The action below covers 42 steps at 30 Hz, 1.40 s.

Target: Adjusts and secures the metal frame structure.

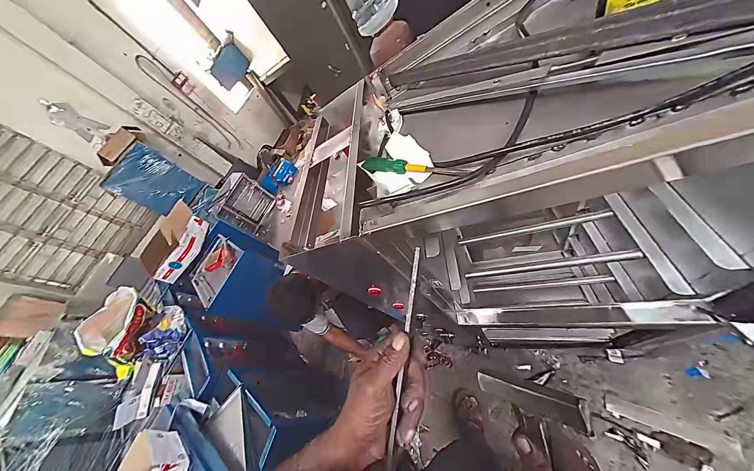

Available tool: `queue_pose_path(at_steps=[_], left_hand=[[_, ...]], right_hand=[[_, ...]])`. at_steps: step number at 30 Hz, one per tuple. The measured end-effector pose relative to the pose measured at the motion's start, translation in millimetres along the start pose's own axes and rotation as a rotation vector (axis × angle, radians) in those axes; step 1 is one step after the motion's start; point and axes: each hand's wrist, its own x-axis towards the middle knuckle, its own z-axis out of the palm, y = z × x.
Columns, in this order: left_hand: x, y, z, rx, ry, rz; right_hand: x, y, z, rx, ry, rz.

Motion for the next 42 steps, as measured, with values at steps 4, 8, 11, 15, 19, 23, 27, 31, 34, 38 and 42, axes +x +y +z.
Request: queue_pose_path(at_steps=[4, 8, 11, 15, 19, 23, 27, 31, 34, 38, 42], left_hand=[[-5, 9, 14, -0.132, 0.067, 0.038], [-6, 18, 28, -0.244, 0.111, 0.057], [-9, 22, 39, -0.273, 0.110, 0.082], [-13, 25, 49, -0.291, 0.124, 0.111], [-11, 21, 49, -0.303, 0.124, 0.115], [-14, 20, 48, -0.332, 0.142, 0.110], [-18, 28, 49, -0.347, 0.133, 0.078], [-20, 31, 48, -0.333, 0.132, 0.068], [-19, 31, 48, -0.326, 0.119, 0.062], [-19, 32, 47, -0.322, 0.124, 0.066], [-18, 32, 53, -0.325, 0.148, 0.072]], right_hand=[[26, -19, -17, 0.018, -0.104, -0.022], [44, -38, -27, 0.096, -0.159, -0.121], [53, -69, -26, 0.232, -0.199, -0.140], [71, -107, -14, 0.316, -0.197, -0.221], [95, -139, 11, 0.531, -0.194, -0.318], [110, -171, 24, 0.611, -0.199, -0.318], [115, -188, 39, 0.684, -0.202, -0.298], [118, -201, 47, 0.647, -0.303, -0.225], [118, -200, 37, 0.664, -0.275, -0.222], [111, -193, 33, 0.871, -0.009, -0.330], [126, -204, 38, 0.507, -0.295, -0.192]])
